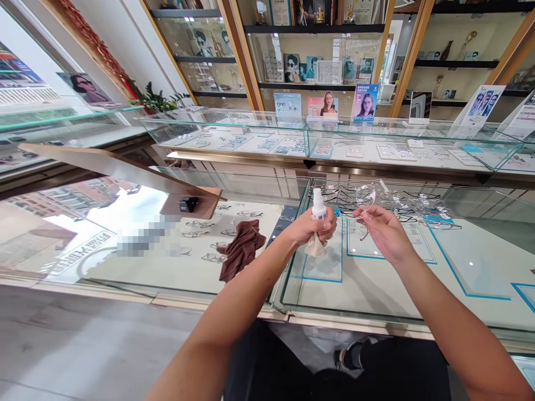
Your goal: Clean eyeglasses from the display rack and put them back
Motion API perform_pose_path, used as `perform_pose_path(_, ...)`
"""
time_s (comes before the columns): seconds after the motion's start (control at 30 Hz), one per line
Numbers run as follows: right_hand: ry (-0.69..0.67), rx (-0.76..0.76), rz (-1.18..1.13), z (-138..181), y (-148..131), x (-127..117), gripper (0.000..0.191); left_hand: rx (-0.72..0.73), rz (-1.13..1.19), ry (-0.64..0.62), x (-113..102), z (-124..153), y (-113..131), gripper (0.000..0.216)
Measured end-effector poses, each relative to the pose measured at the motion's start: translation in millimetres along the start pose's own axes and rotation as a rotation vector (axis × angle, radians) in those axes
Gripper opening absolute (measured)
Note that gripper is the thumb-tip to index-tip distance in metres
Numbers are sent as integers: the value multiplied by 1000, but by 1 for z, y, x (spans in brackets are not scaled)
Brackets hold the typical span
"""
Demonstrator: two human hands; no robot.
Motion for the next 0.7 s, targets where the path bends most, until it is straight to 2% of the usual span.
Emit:
perform_pose_path(0.13,-5,-2,25,2,0,3,41,9,-12,46,1,-1,0,61)
perform_pose_path(0.27,1,-3,64,3,1,5,43,45,6,39,3,-5,3,80)
perform_pose_path(0.4,31,47,102,4,7,5,46,32,-78,127,0,-8,4,90)
perform_pose_path(0.57,23,63,131,5,11,6,47,-7,-145,217,1,-6,1,89)
perform_pose_path(0.7,34,67,132,5,10,6,45,-17,-164,314,1,-3,0,80)
Point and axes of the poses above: each hand's wrist, its own z-axis away from the middle knuckle, its own x-axis out of the palm, y = z × x, the point moved 5 cm from there along -z, towards the middle knuckle, and after that the axes turned 6 degrees about y, right-handed, at the moved point
